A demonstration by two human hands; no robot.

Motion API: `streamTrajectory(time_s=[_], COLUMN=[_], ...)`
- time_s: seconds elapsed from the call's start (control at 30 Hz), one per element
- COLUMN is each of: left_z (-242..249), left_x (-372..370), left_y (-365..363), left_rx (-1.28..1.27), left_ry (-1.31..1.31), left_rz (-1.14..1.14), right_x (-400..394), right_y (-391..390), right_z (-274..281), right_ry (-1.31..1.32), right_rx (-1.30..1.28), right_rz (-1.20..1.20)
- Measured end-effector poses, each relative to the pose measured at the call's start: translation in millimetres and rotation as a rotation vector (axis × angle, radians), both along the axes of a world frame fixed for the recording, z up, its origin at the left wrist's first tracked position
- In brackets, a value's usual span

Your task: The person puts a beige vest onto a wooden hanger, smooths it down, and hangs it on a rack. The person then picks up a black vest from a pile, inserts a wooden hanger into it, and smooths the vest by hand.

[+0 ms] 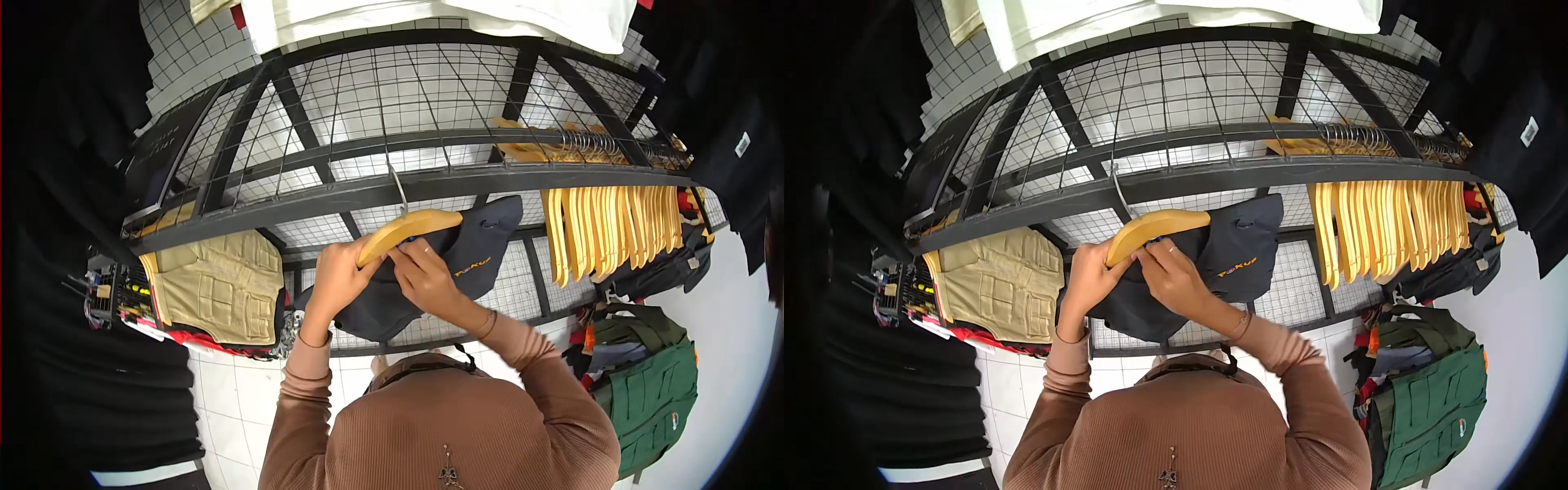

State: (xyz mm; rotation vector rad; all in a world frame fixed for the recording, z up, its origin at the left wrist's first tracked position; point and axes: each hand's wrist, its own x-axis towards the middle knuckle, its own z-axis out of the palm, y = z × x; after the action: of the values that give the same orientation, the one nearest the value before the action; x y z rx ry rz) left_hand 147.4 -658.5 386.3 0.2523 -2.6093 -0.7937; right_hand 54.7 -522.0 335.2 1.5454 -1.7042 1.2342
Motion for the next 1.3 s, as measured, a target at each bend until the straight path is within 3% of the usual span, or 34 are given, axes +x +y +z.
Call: streamTrajectory(time_s=[0.3, 0.4, 0.43, 0.53, 0.57, 0.67, 0.7, 0.77, 0.87, 0.93, 0.97, 1.07, 1.1, 1.2, 1.3], left_z=[-6, -8, -7, -6, -4, 0, -1, -2, -2, -1, 0, 0, -3, -7, -8], left_x=[11, 12, 14, 16, 14, 9, 9, 11, 11, 11, 11, 12, 14, 25, 36], left_y=[18, 15, 6, -3, 0, 8, 9, 10, 10, 9, 9, 6, 1, -10, -16], left_rx=[-0.071, -0.143, -0.162, -0.192, -0.169, -0.125, -0.106, -0.070, -0.040, -0.031, -0.018, -0.003, -0.001, -0.001, 0.024], left_ry=[0.008, 0.014, 0.000, -0.034, -0.013, 0.042, 0.048, 0.057, 0.067, 0.072, 0.071, 0.067, 0.064, 0.047, 0.047], left_rz=[0.092, 0.140, 0.206, 0.349, 0.299, 0.190, 0.171, 0.137, 0.095, 0.068, 0.065, 0.041, 0.021, -0.045, -0.088], right_x=[-15, -10, -14, -34, -33, -42, -40, -19, 11, 26, 29, 22, 17, 3, -9], right_y=[17, 24, 29, 48, 48, 46, 47, 47, 46, 46, 50, 64, 65, 75, 104], right_z=[21, 33, 45, 79, 72, 30, 19, -5, -32, -46, -64, -123, -121, -115, -138], right_ry=[0.439, 0.431, 0.436, 0.164, 0.163, -0.364, -0.358, -0.677, -0.743, -0.276, -0.277, 0.012, 0.009, -0.395, -0.436], right_rx=[0.155, 0.476, 0.478, 0.666, 0.669, 0.753, 0.755, 0.782, 0.919, 1.336, 1.329, 0.876, 0.868, 1.216, 0.949], right_rz=[-0.011, -0.266, -0.265, -0.122, -0.116, 0.412, 0.410, 0.606, 0.684, 0.470, 0.468, 0.410, 0.400, 0.422, 0.337])
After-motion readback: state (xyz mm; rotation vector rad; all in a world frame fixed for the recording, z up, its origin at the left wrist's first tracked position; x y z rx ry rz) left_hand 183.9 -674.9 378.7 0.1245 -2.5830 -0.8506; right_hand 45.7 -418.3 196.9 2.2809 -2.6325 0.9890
